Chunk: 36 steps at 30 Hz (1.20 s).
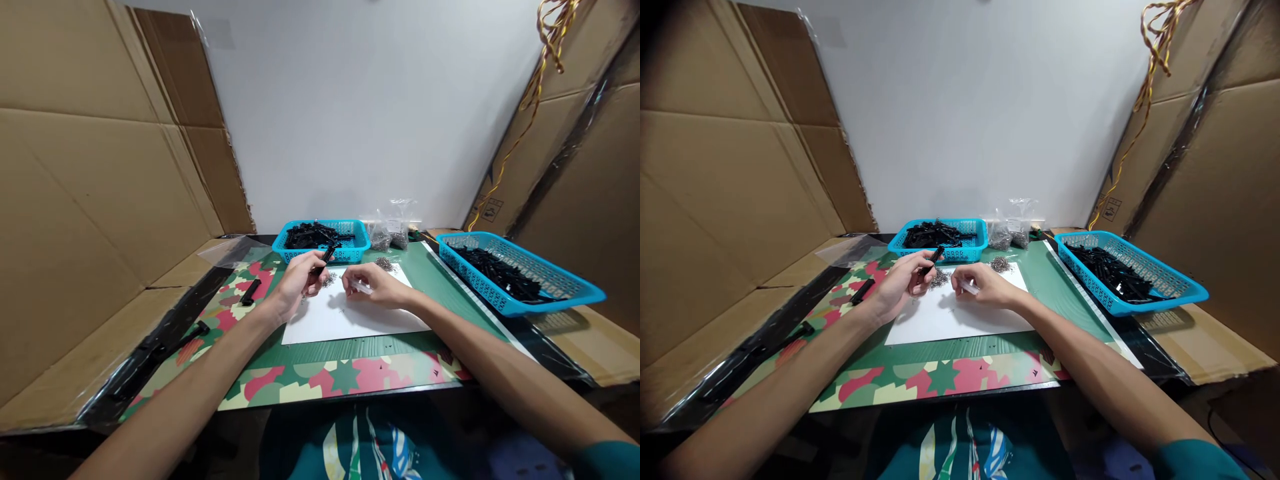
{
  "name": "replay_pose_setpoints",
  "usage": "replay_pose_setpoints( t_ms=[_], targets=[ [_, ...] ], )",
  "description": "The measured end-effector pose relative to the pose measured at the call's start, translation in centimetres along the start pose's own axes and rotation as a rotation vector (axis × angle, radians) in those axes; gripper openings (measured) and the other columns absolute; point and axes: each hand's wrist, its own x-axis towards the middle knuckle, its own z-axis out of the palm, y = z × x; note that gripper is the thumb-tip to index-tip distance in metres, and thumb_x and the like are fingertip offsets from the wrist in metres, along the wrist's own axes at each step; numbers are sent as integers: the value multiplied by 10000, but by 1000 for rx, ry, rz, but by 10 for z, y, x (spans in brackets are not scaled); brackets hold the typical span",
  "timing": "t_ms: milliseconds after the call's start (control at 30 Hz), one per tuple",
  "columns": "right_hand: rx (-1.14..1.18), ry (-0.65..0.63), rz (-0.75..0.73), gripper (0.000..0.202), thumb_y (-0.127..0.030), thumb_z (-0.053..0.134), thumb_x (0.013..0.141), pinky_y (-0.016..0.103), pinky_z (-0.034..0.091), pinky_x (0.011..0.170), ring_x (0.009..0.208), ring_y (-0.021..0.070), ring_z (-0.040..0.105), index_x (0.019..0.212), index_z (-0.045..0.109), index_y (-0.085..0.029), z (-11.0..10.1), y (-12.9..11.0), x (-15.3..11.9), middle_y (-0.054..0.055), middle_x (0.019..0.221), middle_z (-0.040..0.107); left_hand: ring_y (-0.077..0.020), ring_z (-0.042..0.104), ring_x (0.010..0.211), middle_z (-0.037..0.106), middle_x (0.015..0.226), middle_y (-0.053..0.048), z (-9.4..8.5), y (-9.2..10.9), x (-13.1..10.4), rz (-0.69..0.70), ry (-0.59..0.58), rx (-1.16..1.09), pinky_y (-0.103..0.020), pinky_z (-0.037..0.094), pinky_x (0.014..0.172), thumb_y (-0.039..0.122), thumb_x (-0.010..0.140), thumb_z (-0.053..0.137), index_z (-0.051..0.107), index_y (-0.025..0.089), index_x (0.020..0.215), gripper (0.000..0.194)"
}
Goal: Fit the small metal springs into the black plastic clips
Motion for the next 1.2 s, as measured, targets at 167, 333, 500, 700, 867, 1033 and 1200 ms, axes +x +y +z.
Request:
replay_pose_setpoints(
  t_ms=[167,333,500,700,867,1033,1200],
  targets=[
    [-11,-24,8,150,-305,796,871,264,380,674,721,153,533,848,694,-197,8,7,1,-2,810,704,-55,329,387,529,566,49,0,1,1,6,-13,7,-179,203,387,282,774,702,647,169,936,205],
    [7,-57,24,168,-320,802,875,262,394,698,762,163,583,869,687,-197,14,5,1,0,846,735,-58,337,393,540,578,51,0,-1,2,14,10,14,-179,203,384,278,773,704,606,188,930,206],
    [-14,-106,24,71,-229,742,882,264,397,702,751,156,565,871,682,-193,13,2,1,-6,837,706,-60,351,408,560,601,51,-1,-2,2,-9,1,22,-181,192,395,287,756,719,571,204,970,273],
    [21,-106,7,46,-202,654,928,270,400,709,781,163,549,911,612,-208,12,-6,0,6,874,663,-63,361,411,557,625,57,0,-2,1,-56,-50,58,-192,189,412,300,774,714,542,214,1019,311],
    [225,142,-16,217,-376,726,963,292,426,738,808,166,526,963,573,-222,8,-13,2,17,921,609,-44,273,444,417,622,96,0,-6,2,-43,-69,116,-203,131,426,310,802,784,550,201,956,301],
    [345,223,-62,355,-458,812,907,319,461,769,827,174,539,937,540,-233,4,-11,5,18,924,599,-44,170,485,316,584,102,-6,-11,3,-76,-267,146,-225,106,455,456,859,812,627,151,853,357],
    [374,292,-92,383,-486,809,910,310,463,743,806,168,549,916,523,-231,5,-11,6,22,903,622,-42,146,490,275,588,111,-6,-13,2,-112,-335,48,-222,98,457,468,856,841,584,168,808,397]
  ],
)
